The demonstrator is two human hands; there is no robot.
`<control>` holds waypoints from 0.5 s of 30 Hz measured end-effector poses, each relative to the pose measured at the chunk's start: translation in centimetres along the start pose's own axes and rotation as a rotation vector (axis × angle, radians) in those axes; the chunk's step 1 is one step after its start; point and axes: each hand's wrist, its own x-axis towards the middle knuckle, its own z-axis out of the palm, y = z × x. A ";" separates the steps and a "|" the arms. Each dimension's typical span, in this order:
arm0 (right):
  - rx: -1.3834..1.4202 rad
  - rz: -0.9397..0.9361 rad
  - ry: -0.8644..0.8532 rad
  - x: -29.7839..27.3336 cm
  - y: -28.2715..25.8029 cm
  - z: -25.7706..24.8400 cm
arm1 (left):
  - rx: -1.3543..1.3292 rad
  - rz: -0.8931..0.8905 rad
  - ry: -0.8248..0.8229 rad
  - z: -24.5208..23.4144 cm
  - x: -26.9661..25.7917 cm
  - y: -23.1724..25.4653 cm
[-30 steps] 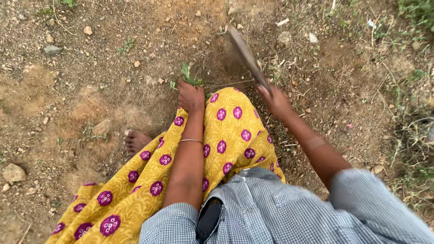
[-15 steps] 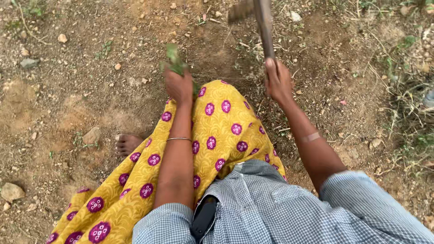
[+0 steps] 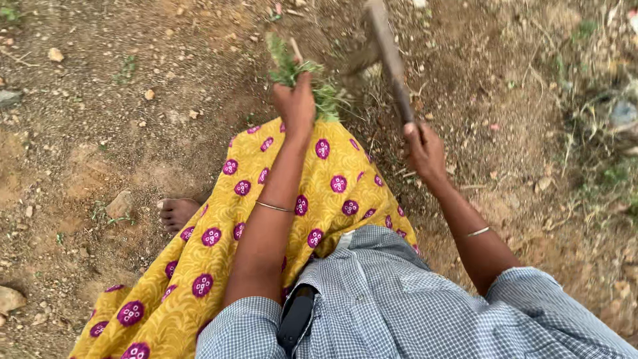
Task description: The person uses a small hand hoe to dig into the soil and pulls out weeds by hand.
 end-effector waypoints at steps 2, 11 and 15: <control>0.041 0.038 0.137 0.3 -0.9 -0.7 | 0.112 0.023 -0.056 0.4 -0.6 0.7; -0.263 0.132 0.632 4.1 1.8 0.0 | 0.062 0.061 -0.034 -0.6 -1.3 1.7; -0.597 -0.012 0.397 8.8 1.2 4.1 | -0.009 -0.037 0.025 -0.6 -0.4 0.6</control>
